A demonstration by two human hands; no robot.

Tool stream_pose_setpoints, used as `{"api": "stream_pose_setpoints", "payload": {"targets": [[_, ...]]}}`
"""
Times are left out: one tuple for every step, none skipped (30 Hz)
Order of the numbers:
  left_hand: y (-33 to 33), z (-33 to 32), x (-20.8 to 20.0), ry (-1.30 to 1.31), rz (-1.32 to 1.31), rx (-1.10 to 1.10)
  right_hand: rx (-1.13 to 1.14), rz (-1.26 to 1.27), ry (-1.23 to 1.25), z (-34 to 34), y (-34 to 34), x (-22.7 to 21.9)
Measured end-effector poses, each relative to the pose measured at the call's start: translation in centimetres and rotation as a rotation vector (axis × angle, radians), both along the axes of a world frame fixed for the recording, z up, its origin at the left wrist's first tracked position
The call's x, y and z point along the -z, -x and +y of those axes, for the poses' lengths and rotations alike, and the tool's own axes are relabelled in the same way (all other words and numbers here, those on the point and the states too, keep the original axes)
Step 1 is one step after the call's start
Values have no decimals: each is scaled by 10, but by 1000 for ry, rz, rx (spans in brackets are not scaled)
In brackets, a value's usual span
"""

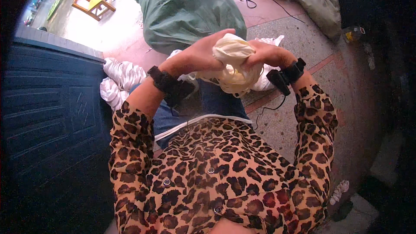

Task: Gathering and lacing white shoe components as part of an assembly process.

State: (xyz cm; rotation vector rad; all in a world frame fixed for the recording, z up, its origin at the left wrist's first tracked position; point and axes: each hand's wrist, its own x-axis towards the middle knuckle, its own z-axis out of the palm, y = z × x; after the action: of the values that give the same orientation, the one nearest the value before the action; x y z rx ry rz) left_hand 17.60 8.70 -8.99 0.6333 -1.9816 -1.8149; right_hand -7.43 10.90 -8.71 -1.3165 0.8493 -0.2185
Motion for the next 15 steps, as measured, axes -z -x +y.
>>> {"api": "stream_pose_setpoints", "payload": {"targets": [[1,1,-1,14,-5,45,-10,-28,70,3,0,0],[1,2,-2,48,7,36,11,-35,64,4,0,0],[3,0,-4,82,21,28,33,-41,59,4,1,1],[4,-1,-6,116,34,18,54,-47,54,4,2,3],[5,-3,-8,113,36,44,107,-103,58,5,2,8],[5,-6,-12,110,35,69,158,-162,64,7,1,13],[5,-7,-16,108,35,94,210,-220,69,9,0,16],[6,-8,-20,127,5,97,249,-284,15,12,1,18],[7,-7,-25,143,-25,99,287,-348,-41,18,-1,19],[8,-5,-27,160,-56,102,326,-411,-97,21,-1,20],[7,-5,-27,147,-50,110,279,-416,-113,19,2,18],[7,-6,-27,136,-45,118,277,-405,-116,20,0,17],[6,-6,-26,125,-40,127,276,-394,-118,21,-2,17],[5,-7,-25,162,-61,125,274,-383,-121,22,-3,17],[6,-8,-23,200,-78,126,292,-404,-156,24,-4,17]]}}
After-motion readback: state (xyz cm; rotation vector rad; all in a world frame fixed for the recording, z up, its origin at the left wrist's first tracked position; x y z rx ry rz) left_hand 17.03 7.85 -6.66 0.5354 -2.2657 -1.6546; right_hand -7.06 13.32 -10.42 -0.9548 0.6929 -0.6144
